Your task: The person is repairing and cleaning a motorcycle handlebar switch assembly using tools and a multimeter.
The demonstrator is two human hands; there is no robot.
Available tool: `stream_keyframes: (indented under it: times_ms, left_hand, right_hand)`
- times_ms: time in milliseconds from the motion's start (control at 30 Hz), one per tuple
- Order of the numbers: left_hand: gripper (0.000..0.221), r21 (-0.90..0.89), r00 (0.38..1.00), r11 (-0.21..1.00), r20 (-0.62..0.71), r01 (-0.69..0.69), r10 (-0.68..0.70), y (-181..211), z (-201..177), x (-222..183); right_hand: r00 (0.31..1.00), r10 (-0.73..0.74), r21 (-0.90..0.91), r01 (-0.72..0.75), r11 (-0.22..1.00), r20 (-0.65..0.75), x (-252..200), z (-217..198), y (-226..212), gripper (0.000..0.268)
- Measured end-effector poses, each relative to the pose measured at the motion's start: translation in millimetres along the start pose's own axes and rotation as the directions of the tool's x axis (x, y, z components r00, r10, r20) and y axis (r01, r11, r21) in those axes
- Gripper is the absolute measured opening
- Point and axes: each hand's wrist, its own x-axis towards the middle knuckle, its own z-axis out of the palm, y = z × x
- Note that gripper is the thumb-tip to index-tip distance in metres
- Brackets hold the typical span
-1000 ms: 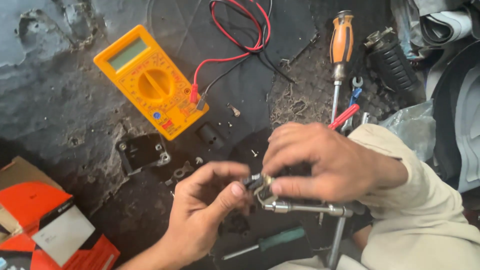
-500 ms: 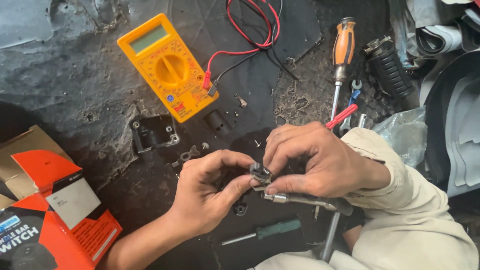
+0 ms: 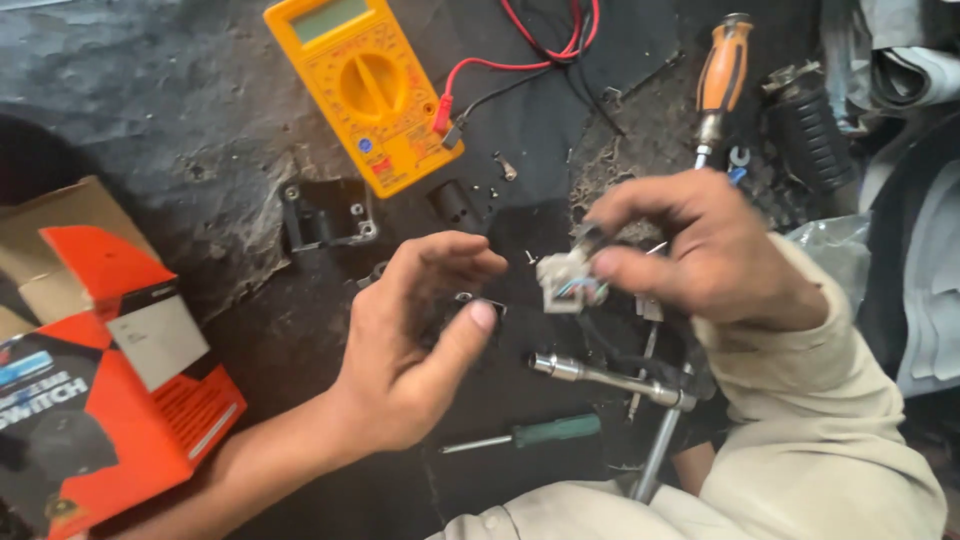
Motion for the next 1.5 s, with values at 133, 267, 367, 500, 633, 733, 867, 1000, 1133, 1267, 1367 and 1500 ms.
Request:
stream_keyframes:
  times_ms: [133, 267, 367, 500, 633, 733, 867, 1000, 1133, 1267, 1367, 1500]
  left_hand:
    - [0.058, 0.525, 0.984, 0.833, 0.057, -0.175, 0.171, 35.1, -10.4, 0.5]
    - [0.078, 0.779, 0.995, 0.622, 0.03, -0.084, 0.097, 33.5, -10.0, -20.2]
    - [0.072, 0.811, 0.998, 0.585, 0.022, 0.013, -0.052, 20.0, -8.0, -26.5]
    - [0.051, 0.659, 0.983, 0.729, 0.126, -0.185, 0.136, 21.2, -8.6, -10.7]
    - [0.056, 0.62, 0.953, 0.736, 0.069, -0.273, 0.295, 20.0, -9.8, -1.8]
    - [0.059, 0.65, 0.952, 0.711, 0.068, -0.269, 0.299, 26.8, -9.9, 5.3]
    - [0.057, 0.555, 0.997, 0.83, -0.004, -0.06, 0.076, 26.6, 2.8, -17.0]
    - [0.059, 0.63, 0.971, 0.752, 0.011, -0.192, 0.239, 16.2, 13.4, -42.8]
    - [0.06, 0.696, 0.947, 0.672, 0.038, -0.254, 0.319, 7.7, 15.2, -34.8]
    - [0.068, 0.736, 0.961, 0.634, 0.082, -0.237, 0.265, 2.7, 15.7, -33.4]
    - [0.075, 0.74, 0.956, 0.622, 0.101, -0.257, 0.275, 0.8, 14.0, -32.7]
    - [0.085, 0.731, 0.954, 0.619, 0.156, -0.286, 0.256, -4.0, 9.4, -33.8]
  right_hand:
    - [0.993, 0.036, 0.132, -0.021, 0.991, -0.114, -7.6, -18.0, -2.4, 0.016]
    - [0.991, 0.029, 0.108, -0.015, 0.994, -0.127, -12.8, -19.9, -3.1, 0.017]
    - [0.995, 0.061, 0.111, -0.051, 0.993, -0.085, -10.3, -18.4, -2.6, 0.017]
    - [0.995, 0.07, 0.178, -0.055, 0.983, -0.078, -7.6, -22.9, 4.7, 0.017]
    - [0.996, 0.06, 0.13, -0.05, 0.99, -0.067, -3.9, -37.3, 15.9, 0.017]
    - [0.999, 0.014, 0.328, -0.001, 0.945, -0.037, -0.8, -47.7, 20.4, 0.018]
    - [0.983, 0.011, 0.311, 0.048, 0.949, -0.185, -8.4, -60.7, 11.9, 0.016]
    - [0.976, -0.014, 0.364, 0.095, 0.927, -0.219, -8.2, -64.6, 9.6, 0.018]
    - [0.979, -0.087, 0.356, 0.149, 0.923, -0.183, -6.7, -62.8, 11.6, 0.016]
    - [0.976, -0.007, 0.271, 0.068, 0.96, -0.218, -4.8, -51.3, -3.4, 0.017]
    - [0.976, 0.014, 0.306, 0.055, 0.95, -0.219, -2.4, -43.4, -6.7, 0.015]
    - [0.986, 0.014, 0.319, 0.04, 0.947, -0.164, -0.7, -42.1, 1.5, 0.016]
